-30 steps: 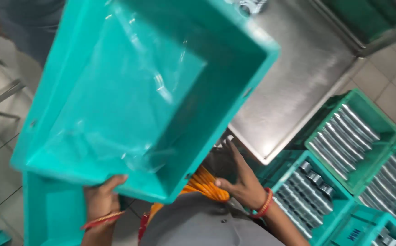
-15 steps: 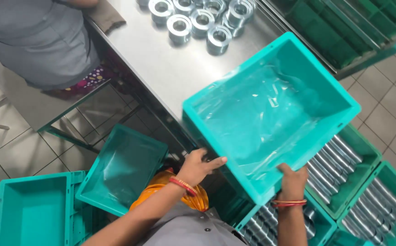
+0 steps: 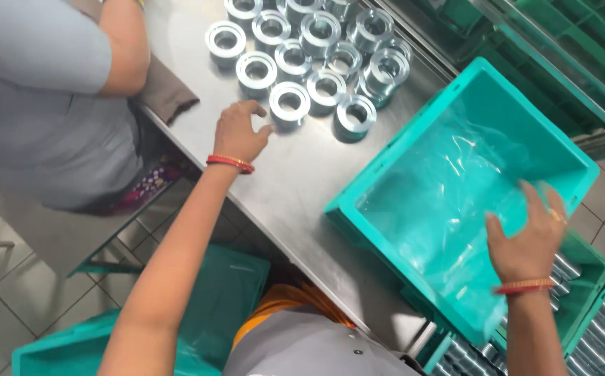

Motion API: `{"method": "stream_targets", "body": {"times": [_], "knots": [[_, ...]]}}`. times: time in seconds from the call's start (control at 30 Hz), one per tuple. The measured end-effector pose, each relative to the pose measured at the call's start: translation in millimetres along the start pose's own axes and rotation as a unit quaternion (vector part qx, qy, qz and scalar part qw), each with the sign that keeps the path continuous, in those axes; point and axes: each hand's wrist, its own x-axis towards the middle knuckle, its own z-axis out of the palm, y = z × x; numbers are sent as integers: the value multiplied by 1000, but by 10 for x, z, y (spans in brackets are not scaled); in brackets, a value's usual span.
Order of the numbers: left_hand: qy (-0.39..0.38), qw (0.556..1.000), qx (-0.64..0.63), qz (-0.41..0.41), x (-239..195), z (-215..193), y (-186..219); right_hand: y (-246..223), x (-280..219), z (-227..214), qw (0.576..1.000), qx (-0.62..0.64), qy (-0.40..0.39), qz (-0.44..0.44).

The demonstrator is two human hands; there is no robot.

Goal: The recorder picks up cylindrical metal parts from a table and packs them into green plastic crates, sometimes placing them in plastic bags first.

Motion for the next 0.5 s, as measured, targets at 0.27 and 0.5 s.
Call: {"method": "stream_targets", "body": {"times": [0.27, 0.5], "knots": [[-156, 980, 114, 44, 881, 293, -103, -1969, 2086, 1692, 909, 112, -191, -352], [-123, 986, 114, 24, 793, 486, -255, -2409, 2670, 2516, 879, -71, -296, -366]]}}
